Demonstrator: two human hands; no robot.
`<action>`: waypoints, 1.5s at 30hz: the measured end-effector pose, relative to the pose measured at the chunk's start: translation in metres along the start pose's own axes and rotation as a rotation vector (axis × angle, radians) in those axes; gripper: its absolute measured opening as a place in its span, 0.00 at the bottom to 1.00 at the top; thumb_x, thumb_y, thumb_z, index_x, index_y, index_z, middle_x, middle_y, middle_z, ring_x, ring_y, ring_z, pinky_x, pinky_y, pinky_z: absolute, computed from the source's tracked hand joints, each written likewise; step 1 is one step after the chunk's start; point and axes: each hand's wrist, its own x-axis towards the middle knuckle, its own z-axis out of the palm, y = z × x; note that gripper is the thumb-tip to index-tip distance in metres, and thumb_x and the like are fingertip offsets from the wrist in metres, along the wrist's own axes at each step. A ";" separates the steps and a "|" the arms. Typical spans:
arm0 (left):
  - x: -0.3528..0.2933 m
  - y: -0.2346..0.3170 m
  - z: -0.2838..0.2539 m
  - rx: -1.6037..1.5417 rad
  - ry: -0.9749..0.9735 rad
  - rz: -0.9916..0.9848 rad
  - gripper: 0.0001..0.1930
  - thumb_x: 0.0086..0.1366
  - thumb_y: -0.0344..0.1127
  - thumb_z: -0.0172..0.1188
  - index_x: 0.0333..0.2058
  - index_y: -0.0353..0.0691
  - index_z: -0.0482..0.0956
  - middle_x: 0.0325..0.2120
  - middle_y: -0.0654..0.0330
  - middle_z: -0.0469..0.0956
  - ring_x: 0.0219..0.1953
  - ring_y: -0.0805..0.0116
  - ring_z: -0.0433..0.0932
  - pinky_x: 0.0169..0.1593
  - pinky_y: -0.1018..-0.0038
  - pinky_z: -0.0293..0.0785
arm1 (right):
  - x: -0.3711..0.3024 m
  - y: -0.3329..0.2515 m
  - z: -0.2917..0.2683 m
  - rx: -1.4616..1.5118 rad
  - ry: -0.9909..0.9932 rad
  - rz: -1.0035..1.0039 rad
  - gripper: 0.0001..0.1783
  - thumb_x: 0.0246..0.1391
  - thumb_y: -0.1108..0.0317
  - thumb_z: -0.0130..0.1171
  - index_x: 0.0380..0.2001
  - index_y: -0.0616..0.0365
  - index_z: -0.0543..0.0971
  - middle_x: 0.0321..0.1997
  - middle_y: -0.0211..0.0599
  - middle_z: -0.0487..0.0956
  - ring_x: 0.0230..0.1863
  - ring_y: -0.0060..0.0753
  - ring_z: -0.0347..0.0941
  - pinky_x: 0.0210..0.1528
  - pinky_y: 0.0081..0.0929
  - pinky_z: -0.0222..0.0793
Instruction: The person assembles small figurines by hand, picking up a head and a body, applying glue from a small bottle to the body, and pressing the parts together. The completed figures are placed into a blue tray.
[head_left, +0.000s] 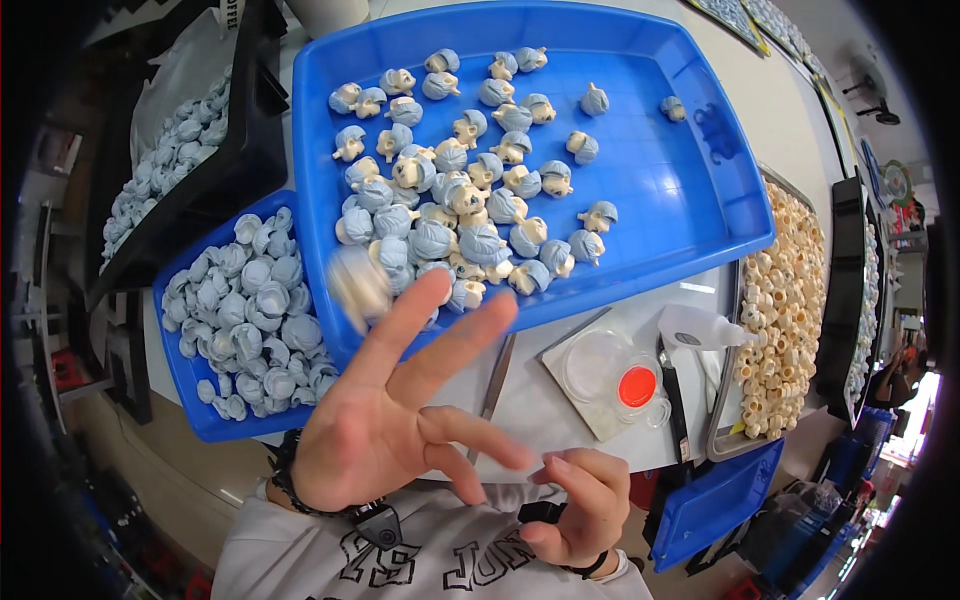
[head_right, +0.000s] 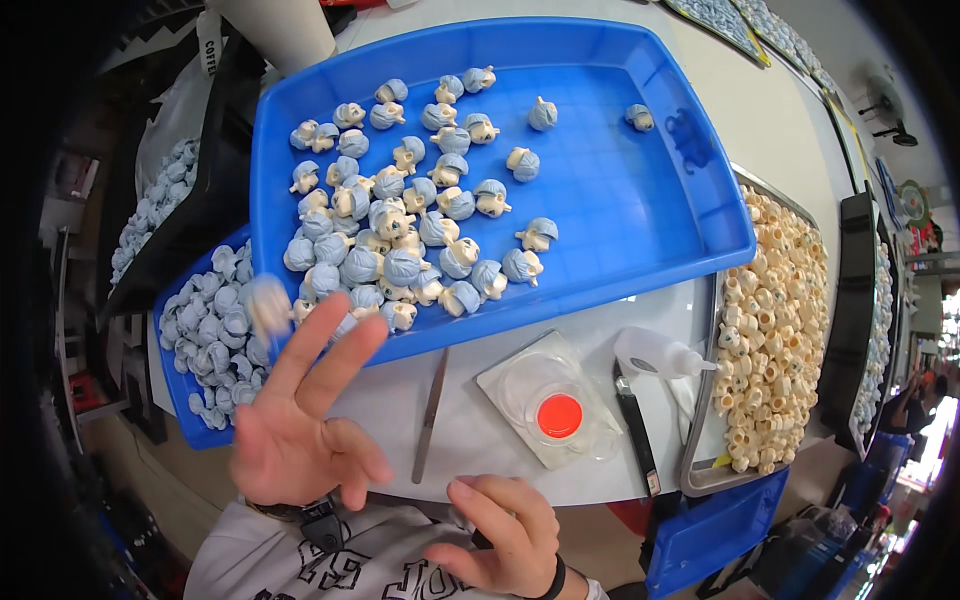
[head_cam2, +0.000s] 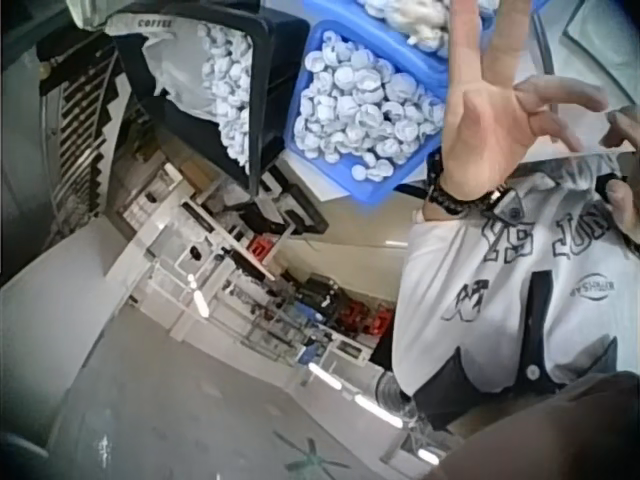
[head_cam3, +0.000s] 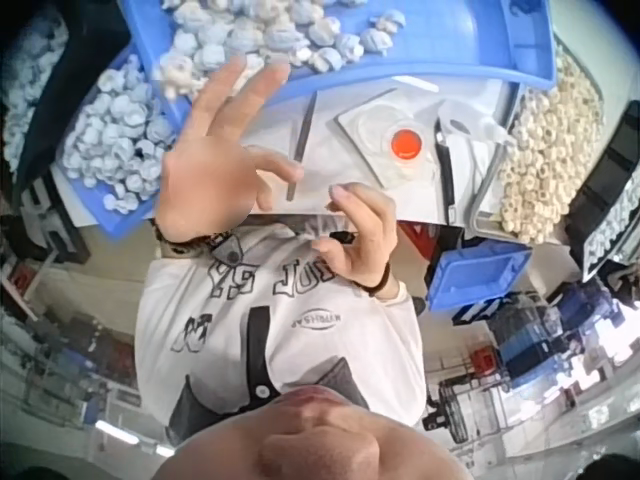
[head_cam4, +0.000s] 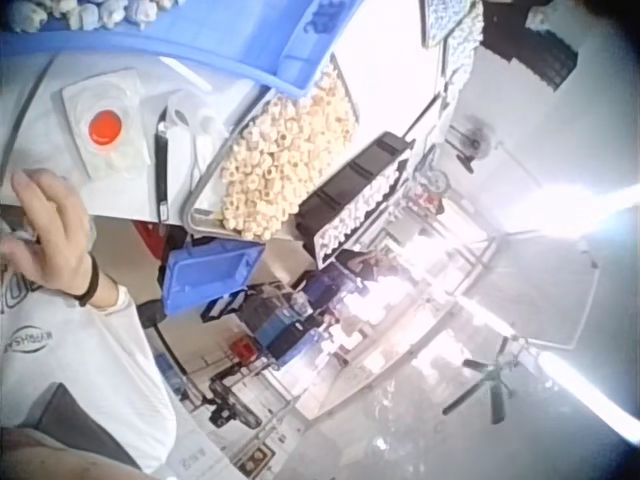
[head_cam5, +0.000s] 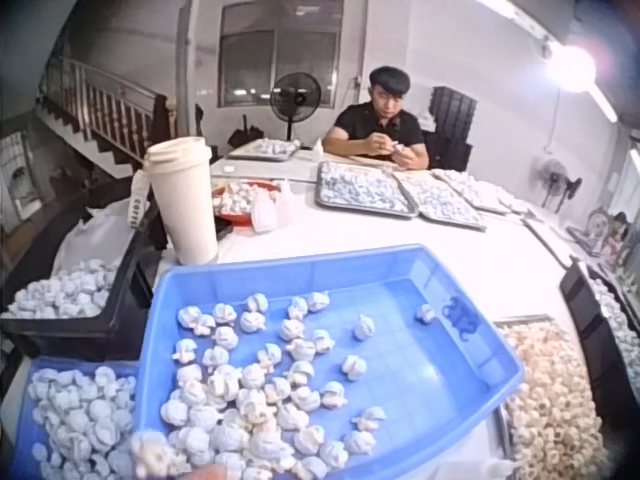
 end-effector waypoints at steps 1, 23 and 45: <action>0.004 -0.001 0.002 -0.014 -0.005 0.029 0.43 0.63 0.54 0.43 0.61 0.41 0.24 0.61 0.41 0.42 0.52 0.43 0.66 0.38 0.65 0.76 | -0.002 0.002 0.000 -0.008 0.022 0.012 0.29 0.47 0.52 0.61 0.41 0.68 0.71 0.34 0.44 0.70 0.24 0.30 0.70 0.22 0.18 0.65; -0.014 -0.033 0.003 0.463 -0.228 0.192 0.10 0.62 0.31 0.51 0.37 0.34 0.61 0.28 0.41 0.76 0.41 0.55 0.68 0.46 0.65 0.65 | 0.033 -0.004 -0.002 0.303 -0.060 -0.175 0.20 0.42 0.62 0.66 0.34 0.65 0.74 0.33 0.42 0.70 0.26 0.29 0.70 0.24 0.18 0.67; -0.009 -0.041 0.000 0.374 -0.231 0.297 0.19 0.51 0.26 0.63 0.37 0.38 0.61 0.25 0.53 0.77 0.35 0.60 0.69 0.37 0.74 0.66 | 0.020 -0.006 -0.006 0.266 -0.101 -0.221 0.12 0.41 0.67 0.67 0.27 0.59 0.75 0.30 0.36 0.74 0.25 0.27 0.69 0.23 0.19 0.61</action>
